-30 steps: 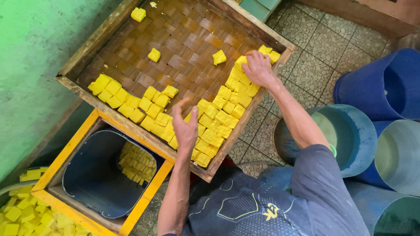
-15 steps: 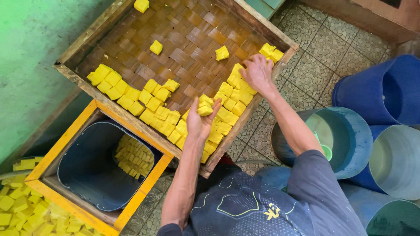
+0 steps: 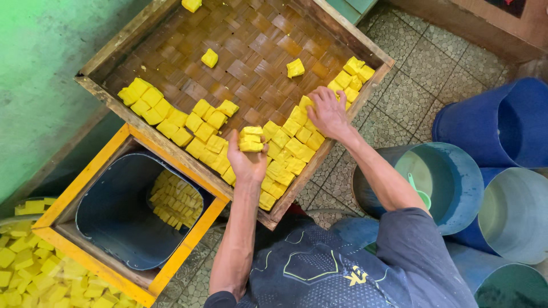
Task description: The person picks yellow tofu cubes one at a time from bamboo trays and stacks them inside a square bucket set in a wooden frame, occasionally holding several cubes in one hand before placing them. At the end, the person uses a green plastic scoop to pour water from a hose into buckets on the floor.
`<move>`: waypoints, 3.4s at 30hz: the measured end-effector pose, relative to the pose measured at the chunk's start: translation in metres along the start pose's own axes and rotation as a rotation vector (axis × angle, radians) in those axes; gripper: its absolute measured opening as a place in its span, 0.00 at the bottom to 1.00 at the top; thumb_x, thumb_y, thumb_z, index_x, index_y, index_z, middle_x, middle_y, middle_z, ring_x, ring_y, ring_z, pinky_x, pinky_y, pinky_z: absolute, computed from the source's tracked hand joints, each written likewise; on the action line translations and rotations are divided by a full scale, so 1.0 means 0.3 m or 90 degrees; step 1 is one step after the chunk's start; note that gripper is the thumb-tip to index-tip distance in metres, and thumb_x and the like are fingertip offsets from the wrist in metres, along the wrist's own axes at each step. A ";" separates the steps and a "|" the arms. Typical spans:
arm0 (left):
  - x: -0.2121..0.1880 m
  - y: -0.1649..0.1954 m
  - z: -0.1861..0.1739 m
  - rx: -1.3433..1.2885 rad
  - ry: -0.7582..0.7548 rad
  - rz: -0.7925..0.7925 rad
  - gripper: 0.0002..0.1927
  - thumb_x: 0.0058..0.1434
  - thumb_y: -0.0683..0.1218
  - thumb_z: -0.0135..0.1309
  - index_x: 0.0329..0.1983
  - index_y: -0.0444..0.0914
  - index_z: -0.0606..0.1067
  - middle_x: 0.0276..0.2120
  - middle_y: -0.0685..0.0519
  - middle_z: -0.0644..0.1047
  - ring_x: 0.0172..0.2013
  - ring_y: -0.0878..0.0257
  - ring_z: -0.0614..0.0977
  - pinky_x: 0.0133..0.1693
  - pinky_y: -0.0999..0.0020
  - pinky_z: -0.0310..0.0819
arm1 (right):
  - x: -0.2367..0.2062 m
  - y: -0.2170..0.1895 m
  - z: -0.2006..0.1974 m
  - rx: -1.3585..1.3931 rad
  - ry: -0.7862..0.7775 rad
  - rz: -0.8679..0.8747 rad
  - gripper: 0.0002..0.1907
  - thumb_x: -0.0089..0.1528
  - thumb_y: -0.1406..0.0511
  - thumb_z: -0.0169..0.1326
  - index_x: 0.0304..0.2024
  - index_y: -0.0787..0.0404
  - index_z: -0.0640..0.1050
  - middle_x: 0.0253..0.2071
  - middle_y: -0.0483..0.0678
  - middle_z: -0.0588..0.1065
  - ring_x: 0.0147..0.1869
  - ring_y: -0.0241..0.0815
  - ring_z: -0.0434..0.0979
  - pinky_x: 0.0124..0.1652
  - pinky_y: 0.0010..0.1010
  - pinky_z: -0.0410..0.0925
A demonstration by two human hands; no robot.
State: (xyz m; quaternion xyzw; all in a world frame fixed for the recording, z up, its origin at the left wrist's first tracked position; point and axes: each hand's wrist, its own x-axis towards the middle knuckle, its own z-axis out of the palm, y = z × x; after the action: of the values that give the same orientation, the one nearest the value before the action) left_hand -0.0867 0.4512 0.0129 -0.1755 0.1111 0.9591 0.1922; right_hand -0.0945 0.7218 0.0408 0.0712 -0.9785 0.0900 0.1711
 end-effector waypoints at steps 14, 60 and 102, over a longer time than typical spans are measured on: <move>0.044 0.038 -0.007 0.041 0.006 -0.006 0.16 0.75 0.52 0.43 0.51 0.36 0.74 0.44 0.48 0.80 0.44 0.53 0.82 0.43 0.61 0.75 | -0.019 -0.228 -0.096 0.112 -0.096 0.051 0.26 0.57 0.57 0.59 0.53 0.62 0.71 0.48 0.51 0.70 0.56 0.51 0.71 0.56 0.45 0.60; -0.103 0.277 -0.071 0.067 0.010 0.109 0.15 0.73 0.48 0.46 0.60 0.39 0.69 0.49 0.50 0.77 0.46 0.56 0.80 0.45 0.60 0.73 | -0.030 -0.542 0.064 0.155 -0.038 0.108 0.19 0.61 0.60 0.58 0.50 0.63 0.74 0.49 0.51 0.74 0.56 0.51 0.72 0.57 0.48 0.59; -0.773 1.138 -0.586 1.123 0.736 0.541 0.38 0.74 0.59 0.54 0.76 0.35 0.56 0.72 0.37 0.59 0.74 0.41 0.56 0.73 0.40 0.43 | 0.207 -1.732 0.904 0.265 -1.000 0.033 0.36 0.56 0.44 0.54 0.63 0.52 0.74 0.60 0.50 0.74 0.62 0.48 0.73 0.55 0.46 0.69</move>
State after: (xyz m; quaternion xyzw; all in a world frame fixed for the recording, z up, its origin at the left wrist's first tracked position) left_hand 0.0264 0.0177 -0.0100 -0.3430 0.8701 0.3093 -0.1722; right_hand -0.1512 0.1549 -0.1097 0.1213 -0.7775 0.1981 -0.5844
